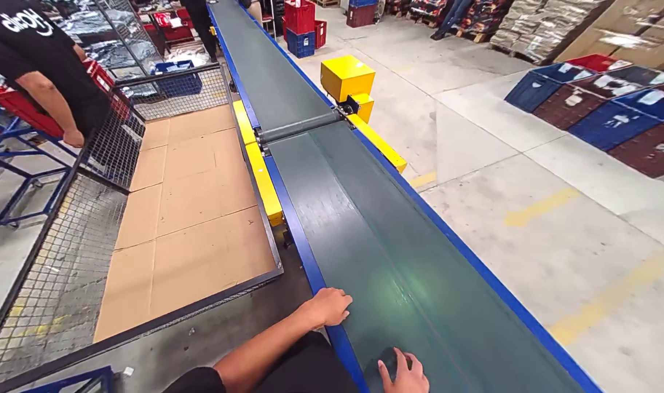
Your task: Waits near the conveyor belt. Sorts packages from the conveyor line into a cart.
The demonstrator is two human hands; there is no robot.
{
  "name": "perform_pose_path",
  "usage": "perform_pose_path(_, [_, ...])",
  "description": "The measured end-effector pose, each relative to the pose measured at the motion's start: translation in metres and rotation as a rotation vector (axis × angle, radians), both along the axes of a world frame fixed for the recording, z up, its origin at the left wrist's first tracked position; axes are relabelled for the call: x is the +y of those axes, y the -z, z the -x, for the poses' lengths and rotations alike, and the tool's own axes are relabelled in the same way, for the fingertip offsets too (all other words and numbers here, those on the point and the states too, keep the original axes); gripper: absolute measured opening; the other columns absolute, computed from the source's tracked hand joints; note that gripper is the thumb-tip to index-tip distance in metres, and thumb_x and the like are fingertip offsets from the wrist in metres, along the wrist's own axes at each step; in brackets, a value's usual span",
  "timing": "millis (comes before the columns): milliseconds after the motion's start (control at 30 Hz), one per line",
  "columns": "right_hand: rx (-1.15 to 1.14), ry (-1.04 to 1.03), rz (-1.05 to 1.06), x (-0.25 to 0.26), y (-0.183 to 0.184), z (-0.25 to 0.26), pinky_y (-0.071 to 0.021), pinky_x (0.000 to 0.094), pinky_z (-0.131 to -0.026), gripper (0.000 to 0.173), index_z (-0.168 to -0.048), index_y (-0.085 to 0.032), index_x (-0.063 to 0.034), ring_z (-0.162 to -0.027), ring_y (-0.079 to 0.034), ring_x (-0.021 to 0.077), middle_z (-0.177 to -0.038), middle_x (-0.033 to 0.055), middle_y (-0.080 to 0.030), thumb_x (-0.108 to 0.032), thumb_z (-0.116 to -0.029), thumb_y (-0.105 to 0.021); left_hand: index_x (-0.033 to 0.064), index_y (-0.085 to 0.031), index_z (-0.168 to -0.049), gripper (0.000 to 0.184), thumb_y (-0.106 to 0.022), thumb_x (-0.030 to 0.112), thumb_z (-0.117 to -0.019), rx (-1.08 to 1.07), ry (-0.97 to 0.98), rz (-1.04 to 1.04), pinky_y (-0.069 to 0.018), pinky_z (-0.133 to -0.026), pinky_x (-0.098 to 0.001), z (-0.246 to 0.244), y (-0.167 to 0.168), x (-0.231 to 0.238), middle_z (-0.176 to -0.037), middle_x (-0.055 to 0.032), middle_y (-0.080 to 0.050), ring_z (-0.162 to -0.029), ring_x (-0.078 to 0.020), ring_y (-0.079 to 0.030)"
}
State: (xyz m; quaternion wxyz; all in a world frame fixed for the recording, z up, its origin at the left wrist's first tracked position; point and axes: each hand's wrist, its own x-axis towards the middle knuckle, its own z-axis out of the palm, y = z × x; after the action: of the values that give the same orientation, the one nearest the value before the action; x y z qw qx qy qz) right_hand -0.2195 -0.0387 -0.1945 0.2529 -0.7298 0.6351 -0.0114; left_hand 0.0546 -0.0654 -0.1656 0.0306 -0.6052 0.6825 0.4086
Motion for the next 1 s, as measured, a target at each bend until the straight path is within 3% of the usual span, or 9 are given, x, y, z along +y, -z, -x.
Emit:
perform_pose_path(67, [-0.049, -0.042, 0.049, -0.006, -0.001, -0.005, -0.0446, 0.0622, -0.106, 0.054, -0.137, -0.062, -0.0039, -0.136, -0.050, 0.0454, -0.148, 0.0265, -0.051, -0.036, -0.0941, -0.068, 0.0052, -0.061, -0.137, 0.037, -0.060, 0.018, -0.1022, -0.047, 0.043, -0.065, -0.0452, -0.102, -0.0695, -0.004, 0.000, -0.002, -0.144, -0.0181, -0.059, -0.133, -0.0420, -0.055])
perform_pose_path(167, [-0.048, -0.076, 0.052, -0.006, 0.000, -0.008, -0.0432, 0.0626, -0.108, 0.054, -0.136, -0.063, -0.0048, -0.137, -0.048, 0.0459, -0.148, 0.0255, -0.051, -0.037, -0.0931, -0.069, 0.0050, -0.057, -0.143, 0.043, -0.056, 0.026, -0.1055, 0.007, 0.068, -0.068, -0.0464, -0.107, -0.0629, -0.004, 0.005, 0.003, -0.144, -0.0208, -0.058, -0.133, -0.0400, -0.056])
perform_pose_path(267, [-0.069, -0.068, 0.078, -0.005, 0.000, -0.014, -0.0454, 0.0626, -0.105, 0.050, -0.132, -0.067, -0.0048, -0.136, -0.049, 0.0460, -0.152, 0.0255, -0.047, -0.033, -0.0910, -0.072, 0.0041, -0.059, -0.140, 0.041, -0.057, 0.025, -0.1049, 0.015, 0.077, -0.060, -0.0476, -0.104, -0.0638, -0.005, 0.006, 0.005, -0.142, -0.0210, -0.059, -0.131, -0.0407, -0.057])
perform_pose_path(367, [-0.144, -0.047, 0.191, -0.005, -0.004, -0.015, -0.0476, 0.0604, -0.103, 0.042, -0.127, -0.068, -0.0029, -0.131, -0.054, 0.0441, -0.146, 0.0258, -0.052, -0.028, -0.0922, -0.067, 0.0054, -0.059, -0.140, 0.042, -0.056, 0.028, -0.1048, 0.008, 0.015, -0.031, -0.0470, -0.105, -0.0631, -0.008, 0.007, 0.004, -0.147, -0.0192, -0.055, -0.135, -0.0415, -0.052])
perform_pose_path(467, [-0.060, -0.042, 0.097, -0.007, 0.008, -0.009, -0.0491, 0.0642, -0.096, 0.044, -0.128, -0.069, -0.0060, -0.127, -0.054, 0.0493, -0.144, 0.0264, -0.053, -0.027, -0.0891, -0.072, 0.0047, -0.062, -0.136, 0.038, -0.060, 0.024, -0.1036, -0.028, -0.088, 0.023, -0.0464, -0.105, -0.0641, -0.016, 0.005, -0.002, -0.150, -0.0190, -0.052, -0.139, -0.0423, -0.048])
perform_pose_path(633, [0.045, 0.040, 0.034, -0.005, 0.008, 0.005, -0.0523, 0.0619, -0.087, 0.042, -0.128, -0.069, -0.0109, -0.122, -0.057, 0.0469, -0.143, 0.0248, -0.053, -0.029, -0.0907, -0.071, 0.0082, -0.063, -0.138, 0.038, -0.058, 0.020, -0.1024, -0.019, -0.234, 0.276, -0.0525, -0.101, -0.0545, -0.029, -0.007, -0.017, -0.142, -0.0202, -0.055, -0.128, -0.0390, -0.056])
perform_pose_path(800, [-0.008, 0.055, 0.073, -0.004, 0.006, 0.012, -0.0515, 0.0614, -0.092, 0.039, -0.127, -0.068, -0.0085, -0.125, -0.057, 0.0443, -0.142, 0.0235, -0.054, -0.027, -0.0930, -0.068, 0.0025, -0.063, -0.134, 0.035, -0.062, 0.015, -0.1007, -0.070, -0.134, 0.101, -0.0503, -0.101, -0.0622, -0.033, 0.018, -0.027, -0.146, -0.0214, -0.052, -0.131, -0.0431, -0.053])
perform_pose_path(900, [-0.035, 0.044, 0.084, -0.003, 0.008, 0.010, -0.0492, 0.0633, -0.096, 0.043, -0.128, -0.068, -0.0070, -0.127, -0.055, 0.0469, -0.142, 0.0261, -0.054, -0.030, -0.0921, -0.070, 0.0064, -0.061, -0.140, 0.039, -0.057, 0.019, -0.1032, 0.074, -0.206, 0.242, -0.0498, -0.108, -0.0517, -0.027, 0.010, -0.026, -0.143, -0.0188, -0.057, -0.129, -0.0361, -0.058])
perform_pose_path(1000, [0.015, 0.055, 0.055, -0.002, 0.009, 0.007, -0.0515, 0.0635, -0.089, 0.044, -0.126, -0.068, -0.0068, -0.121, -0.056, 0.0488, -0.138, 0.0278, -0.054, -0.032, -0.0904, -0.072, 0.0064, -0.062, -0.137, 0.037, -0.056, 0.020, -0.1032, 0.049, -0.179, 0.239, -0.0509, -0.105, -0.0537, -0.019, 0.012, -0.024, -0.142, -0.0185, -0.058, -0.128, -0.0369, -0.059])
